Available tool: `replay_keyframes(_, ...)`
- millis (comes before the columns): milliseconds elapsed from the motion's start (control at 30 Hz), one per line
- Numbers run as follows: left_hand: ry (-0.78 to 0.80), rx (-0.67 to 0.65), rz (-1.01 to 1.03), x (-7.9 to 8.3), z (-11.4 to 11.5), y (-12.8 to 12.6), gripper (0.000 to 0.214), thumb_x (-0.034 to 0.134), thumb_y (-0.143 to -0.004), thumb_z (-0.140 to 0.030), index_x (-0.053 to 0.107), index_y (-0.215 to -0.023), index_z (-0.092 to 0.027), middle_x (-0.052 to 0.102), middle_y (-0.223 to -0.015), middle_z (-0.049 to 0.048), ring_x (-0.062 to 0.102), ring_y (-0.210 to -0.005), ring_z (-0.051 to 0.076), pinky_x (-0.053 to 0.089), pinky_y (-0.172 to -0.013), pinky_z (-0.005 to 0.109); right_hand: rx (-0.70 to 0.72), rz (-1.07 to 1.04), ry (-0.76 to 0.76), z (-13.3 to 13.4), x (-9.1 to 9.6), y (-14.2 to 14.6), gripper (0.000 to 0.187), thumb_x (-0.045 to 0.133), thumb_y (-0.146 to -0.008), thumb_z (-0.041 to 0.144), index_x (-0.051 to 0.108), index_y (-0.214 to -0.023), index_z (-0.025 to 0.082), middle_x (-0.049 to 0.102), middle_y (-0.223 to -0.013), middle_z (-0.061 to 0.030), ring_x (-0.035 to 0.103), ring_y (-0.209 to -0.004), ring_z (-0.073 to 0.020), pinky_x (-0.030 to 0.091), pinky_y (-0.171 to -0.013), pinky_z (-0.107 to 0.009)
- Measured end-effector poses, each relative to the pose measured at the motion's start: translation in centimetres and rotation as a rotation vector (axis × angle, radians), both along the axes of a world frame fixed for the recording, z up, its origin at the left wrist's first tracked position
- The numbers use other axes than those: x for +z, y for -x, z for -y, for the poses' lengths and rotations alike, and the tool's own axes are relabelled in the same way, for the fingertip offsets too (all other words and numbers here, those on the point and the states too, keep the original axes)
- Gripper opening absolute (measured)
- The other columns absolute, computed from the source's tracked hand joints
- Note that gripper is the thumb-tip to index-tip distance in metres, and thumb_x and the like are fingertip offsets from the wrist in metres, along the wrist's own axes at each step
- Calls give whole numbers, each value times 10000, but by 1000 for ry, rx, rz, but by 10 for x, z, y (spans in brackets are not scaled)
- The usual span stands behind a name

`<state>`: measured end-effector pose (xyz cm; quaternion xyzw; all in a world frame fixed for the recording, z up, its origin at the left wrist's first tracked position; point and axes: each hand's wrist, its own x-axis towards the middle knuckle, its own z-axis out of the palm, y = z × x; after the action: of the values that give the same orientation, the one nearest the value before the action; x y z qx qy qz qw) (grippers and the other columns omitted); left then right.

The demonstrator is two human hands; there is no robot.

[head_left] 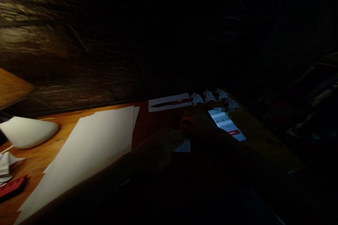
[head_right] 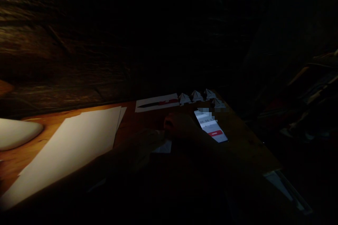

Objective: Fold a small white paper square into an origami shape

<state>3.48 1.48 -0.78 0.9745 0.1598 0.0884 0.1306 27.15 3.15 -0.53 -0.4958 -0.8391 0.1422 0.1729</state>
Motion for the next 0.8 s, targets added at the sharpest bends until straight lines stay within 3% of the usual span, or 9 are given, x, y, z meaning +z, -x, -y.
replay_keyframes(267, -14, -31, 7, -4, -4, 2, 731, 540, -766, -92, 437, -1477, -230, 509, -1455, 115, 460, -1309, 322, 409, -1089, 547, -44, -43, 12, -2, -2, 2, 150, 603, -887, 270, 735, -904, 200, 709, -948, -26, 609, -798, -149, 368, -672, -263)
replay_keyframes(467, 77, 15, 61, -3, -6, 5, 762, 530, -754, -30, 473, -1448, -339, 530, -1347, 51, 477, -1274, 265, 461, -1075, 462, -110, -60, 31, 3, 4, 7, 134, 629, -867, 256, 746, -896, 196, 720, -943, -43, 620, -816, -172, 373, -681, -277)
replay_keyframes(800, 84, -17, 60, 3, -6, 4, 744, 524, -764, -20, 481, -1439, -329, 531, -1318, 54, 463, -1260, 263, 448, -1080, 475, -102, -71, 55, 2, 4, 6, 122, 631, -865, 226, 740, -892, 179, 721, -951, -53, 629, -831, -166, 405, -712, -279)
